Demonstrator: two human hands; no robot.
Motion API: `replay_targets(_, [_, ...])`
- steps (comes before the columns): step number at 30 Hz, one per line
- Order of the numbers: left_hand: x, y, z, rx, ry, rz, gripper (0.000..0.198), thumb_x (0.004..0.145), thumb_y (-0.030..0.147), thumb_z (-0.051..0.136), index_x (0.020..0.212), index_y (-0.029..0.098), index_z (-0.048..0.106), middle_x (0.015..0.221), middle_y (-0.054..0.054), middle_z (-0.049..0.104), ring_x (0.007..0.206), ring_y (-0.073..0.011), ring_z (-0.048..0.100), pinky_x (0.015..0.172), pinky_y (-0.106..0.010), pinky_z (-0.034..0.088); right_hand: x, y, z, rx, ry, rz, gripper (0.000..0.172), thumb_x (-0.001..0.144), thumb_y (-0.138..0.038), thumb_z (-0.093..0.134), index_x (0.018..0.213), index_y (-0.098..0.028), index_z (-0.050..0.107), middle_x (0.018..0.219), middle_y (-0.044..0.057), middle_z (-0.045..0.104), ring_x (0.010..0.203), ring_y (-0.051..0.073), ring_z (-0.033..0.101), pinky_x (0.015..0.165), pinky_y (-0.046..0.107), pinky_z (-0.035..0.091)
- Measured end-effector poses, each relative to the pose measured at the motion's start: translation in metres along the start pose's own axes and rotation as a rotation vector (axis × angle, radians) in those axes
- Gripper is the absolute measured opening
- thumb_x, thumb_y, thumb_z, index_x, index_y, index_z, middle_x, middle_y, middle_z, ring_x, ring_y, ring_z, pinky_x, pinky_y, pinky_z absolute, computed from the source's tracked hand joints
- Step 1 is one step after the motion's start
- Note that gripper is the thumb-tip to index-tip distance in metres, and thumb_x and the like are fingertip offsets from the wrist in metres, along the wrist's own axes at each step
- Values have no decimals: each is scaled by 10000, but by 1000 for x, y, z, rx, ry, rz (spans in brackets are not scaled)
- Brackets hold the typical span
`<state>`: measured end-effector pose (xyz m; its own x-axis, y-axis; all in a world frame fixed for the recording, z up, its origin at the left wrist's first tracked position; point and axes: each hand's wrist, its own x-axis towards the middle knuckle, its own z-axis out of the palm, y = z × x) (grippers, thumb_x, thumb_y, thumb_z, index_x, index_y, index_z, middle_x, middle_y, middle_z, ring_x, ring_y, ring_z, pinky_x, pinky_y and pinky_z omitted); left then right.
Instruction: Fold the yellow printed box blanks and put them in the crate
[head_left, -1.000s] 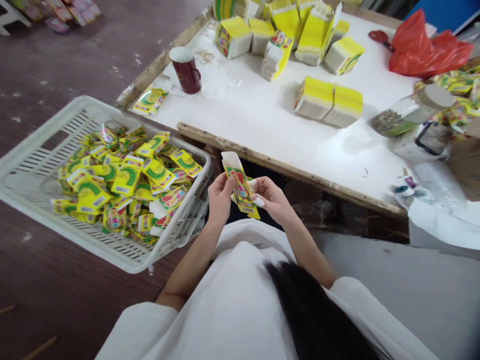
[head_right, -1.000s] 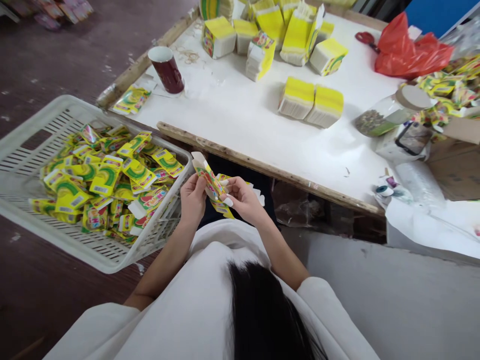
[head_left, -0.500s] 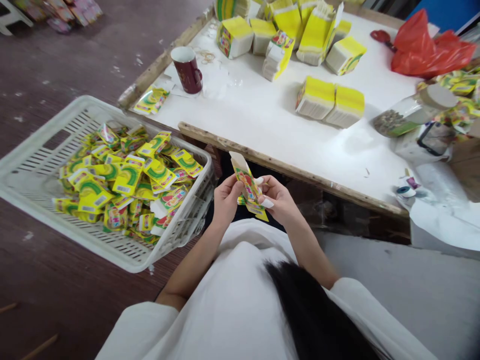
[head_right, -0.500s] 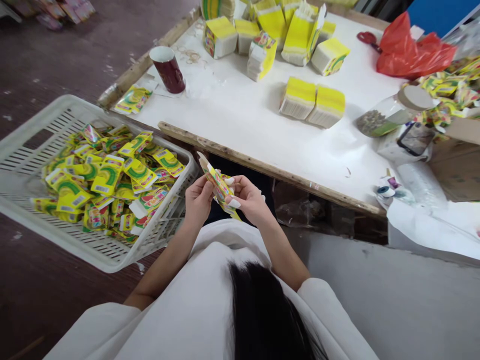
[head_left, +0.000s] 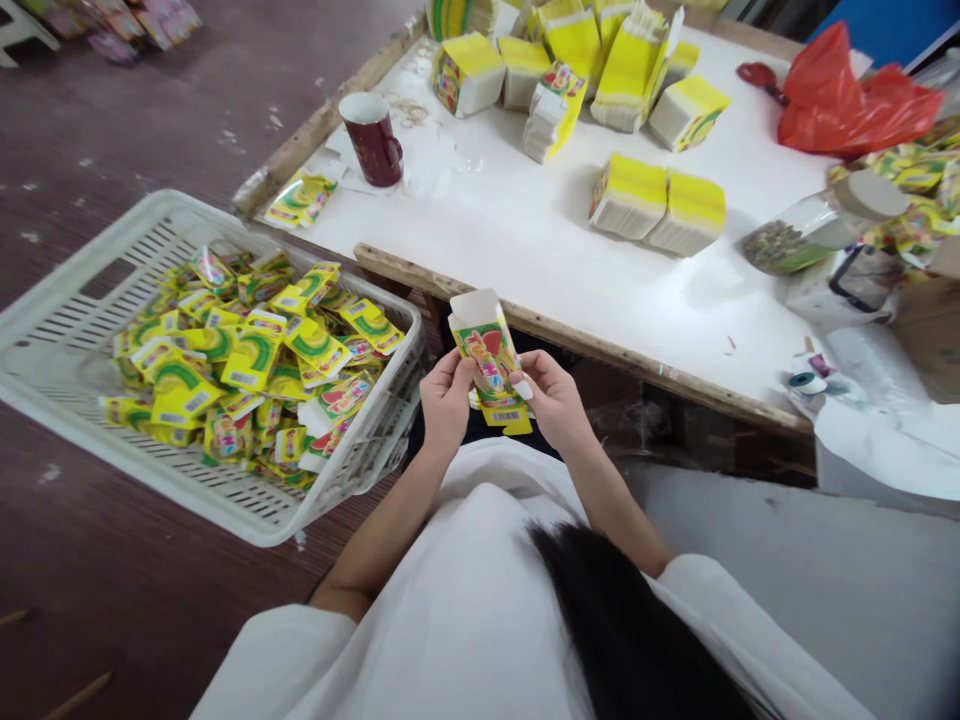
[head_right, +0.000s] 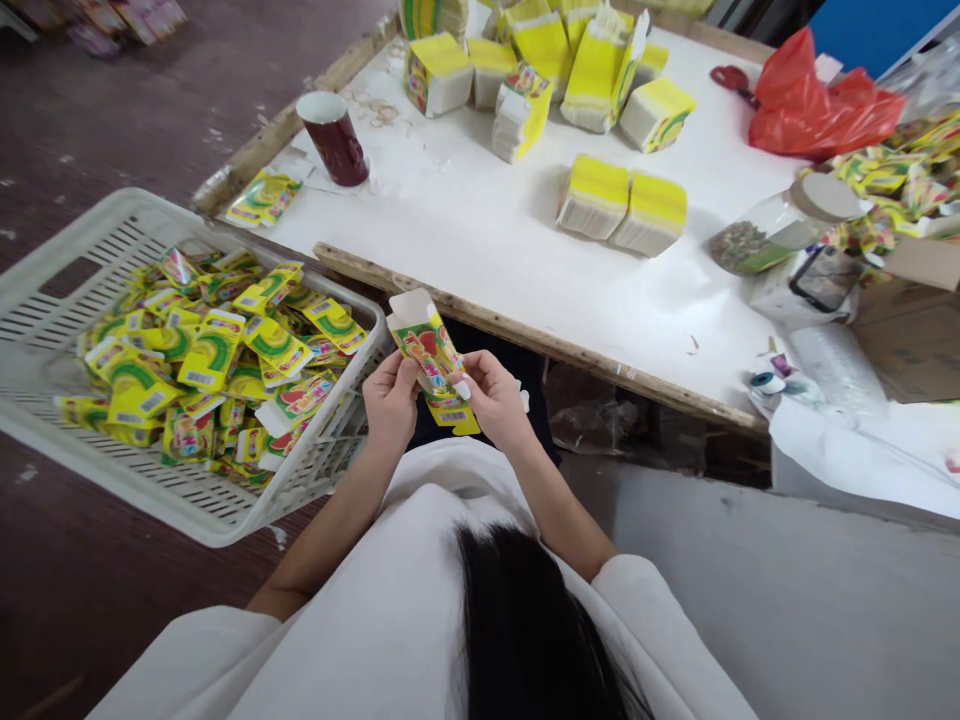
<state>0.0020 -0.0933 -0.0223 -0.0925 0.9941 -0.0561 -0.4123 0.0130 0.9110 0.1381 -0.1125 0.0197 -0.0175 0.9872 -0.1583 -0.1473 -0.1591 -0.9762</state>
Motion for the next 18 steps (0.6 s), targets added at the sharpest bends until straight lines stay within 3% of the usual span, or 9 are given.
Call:
replay_targets(5, [-5, -2, 2, 83, 45, 30, 375, 889, 522, 660, 1025, 181, 736, 950, -43, 769, 782, -161, 694, 707, -247, 542, 1, 1, 3, -31, 62, 3, 454, 724, -624, 784, 811, -236, 564, 739, -9, 649, 664, 149, 587, 668, 299, 532])
replay_targets(8, [-5, -2, 1, 80, 27, 15, 360, 877, 500, 686, 1057, 191, 724, 1014, -46, 763, 861, -166, 701, 785, -258, 552, -1, 1, 6, -54, 113, -30, 412, 749, -586, 774, 815, -236, 567, 740, -8, 645, 655, 147, 576, 644, 290, 514])
replay_targets(14, [2, 2, -3, -63, -51, -90, 335, 780, 475, 798, 924, 183, 722, 855, -17, 758, 745, -135, 696, 732, -243, 556, 0, 5, -3, -282, 148, -106, 299, 794, -434, 734, 707, -217, 547, 612, -42, 528, 553, 107, 442, 519, 250, 361])
replay_targets(18, [14, 6, -5, -135, 59, -76, 440, 626, 471, 905, 904, 206, 690, 830, 12, 741, 712, -109, 680, 701, -211, 550, 5, 13, -15, -430, 68, -122, 161, 814, -319, 679, 722, -211, 604, 612, -41, 552, 554, 110, 445, 528, 254, 363])
